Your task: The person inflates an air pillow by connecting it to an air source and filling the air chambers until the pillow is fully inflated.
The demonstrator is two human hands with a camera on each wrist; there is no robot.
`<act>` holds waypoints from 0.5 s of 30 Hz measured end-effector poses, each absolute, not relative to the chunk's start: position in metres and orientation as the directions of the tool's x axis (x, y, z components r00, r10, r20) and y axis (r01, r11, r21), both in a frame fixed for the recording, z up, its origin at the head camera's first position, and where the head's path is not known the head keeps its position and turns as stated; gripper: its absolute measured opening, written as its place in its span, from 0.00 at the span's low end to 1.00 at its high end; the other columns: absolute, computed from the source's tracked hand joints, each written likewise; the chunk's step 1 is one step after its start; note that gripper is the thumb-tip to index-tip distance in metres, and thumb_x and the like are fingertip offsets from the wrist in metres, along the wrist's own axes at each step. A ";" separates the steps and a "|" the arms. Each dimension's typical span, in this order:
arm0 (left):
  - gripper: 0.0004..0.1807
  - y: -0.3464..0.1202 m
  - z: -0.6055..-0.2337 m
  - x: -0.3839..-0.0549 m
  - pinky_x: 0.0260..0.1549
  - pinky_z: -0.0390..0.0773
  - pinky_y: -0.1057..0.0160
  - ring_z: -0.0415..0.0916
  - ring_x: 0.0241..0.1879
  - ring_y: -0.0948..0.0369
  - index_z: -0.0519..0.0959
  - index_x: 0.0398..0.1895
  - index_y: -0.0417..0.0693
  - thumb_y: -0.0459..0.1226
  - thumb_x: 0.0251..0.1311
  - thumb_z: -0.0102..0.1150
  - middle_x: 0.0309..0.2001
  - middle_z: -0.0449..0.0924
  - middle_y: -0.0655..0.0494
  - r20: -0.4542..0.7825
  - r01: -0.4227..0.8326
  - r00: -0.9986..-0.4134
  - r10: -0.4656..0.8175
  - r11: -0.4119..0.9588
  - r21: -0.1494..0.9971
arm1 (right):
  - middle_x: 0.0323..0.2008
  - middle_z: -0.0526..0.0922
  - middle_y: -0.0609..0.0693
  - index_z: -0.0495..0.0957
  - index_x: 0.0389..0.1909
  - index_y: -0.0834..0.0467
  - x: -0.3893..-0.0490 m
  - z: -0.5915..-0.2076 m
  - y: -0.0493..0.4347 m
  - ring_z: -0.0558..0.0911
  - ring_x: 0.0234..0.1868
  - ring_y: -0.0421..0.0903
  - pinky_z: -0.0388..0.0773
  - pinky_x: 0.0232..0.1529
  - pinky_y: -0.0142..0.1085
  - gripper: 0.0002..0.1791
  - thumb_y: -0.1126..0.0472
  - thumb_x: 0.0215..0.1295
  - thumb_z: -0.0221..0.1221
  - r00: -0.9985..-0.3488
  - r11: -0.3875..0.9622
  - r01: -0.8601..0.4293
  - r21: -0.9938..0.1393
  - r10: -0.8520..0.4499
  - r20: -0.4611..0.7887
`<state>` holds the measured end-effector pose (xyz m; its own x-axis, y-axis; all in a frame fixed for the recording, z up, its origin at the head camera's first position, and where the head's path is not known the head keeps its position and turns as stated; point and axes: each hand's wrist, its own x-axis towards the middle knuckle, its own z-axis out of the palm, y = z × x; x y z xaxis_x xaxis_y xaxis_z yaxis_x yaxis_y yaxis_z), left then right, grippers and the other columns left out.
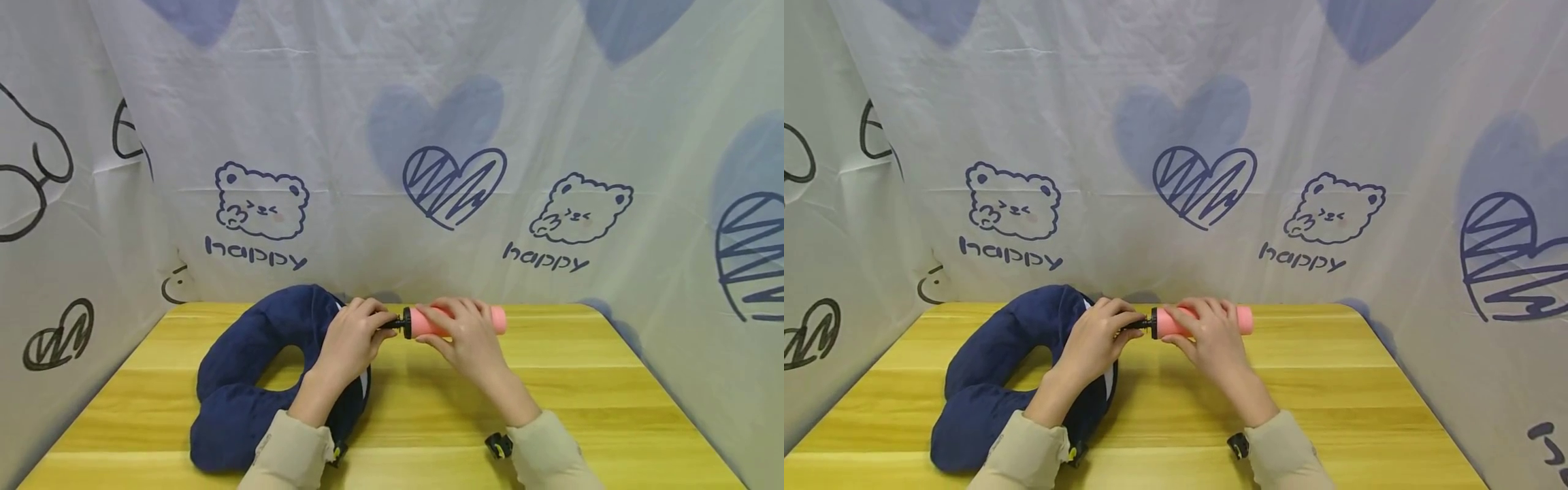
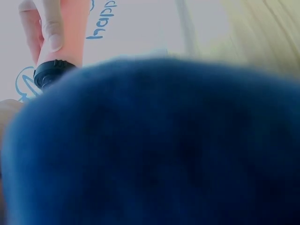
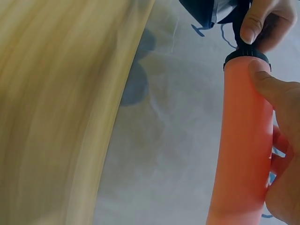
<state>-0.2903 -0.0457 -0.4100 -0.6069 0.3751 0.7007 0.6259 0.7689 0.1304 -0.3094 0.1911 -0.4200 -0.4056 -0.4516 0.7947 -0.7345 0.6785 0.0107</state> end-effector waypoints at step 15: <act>0.12 -0.064 -0.414 -0.294 0.42 0.78 0.52 0.78 0.44 0.53 0.90 0.48 0.51 0.39 0.61 0.73 0.45 0.85 0.55 0.708 0.569 -0.631 0.316 0.809 0.146 | 0.52 0.85 0.54 0.86 0.58 0.51 -0.314 -0.418 0.212 0.80 0.56 0.58 0.67 0.60 0.60 0.29 0.50 0.54 0.77 -0.524 0.736 -0.672 -0.079 -0.398 0.753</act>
<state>-0.2943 -0.0638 -0.4136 -0.6312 0.3159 0.7084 0.5690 0.8093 0.1461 -0.3142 0.2122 -0.4178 -0.5239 -0.3980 0.7531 -0.6724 0.7360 -0.0789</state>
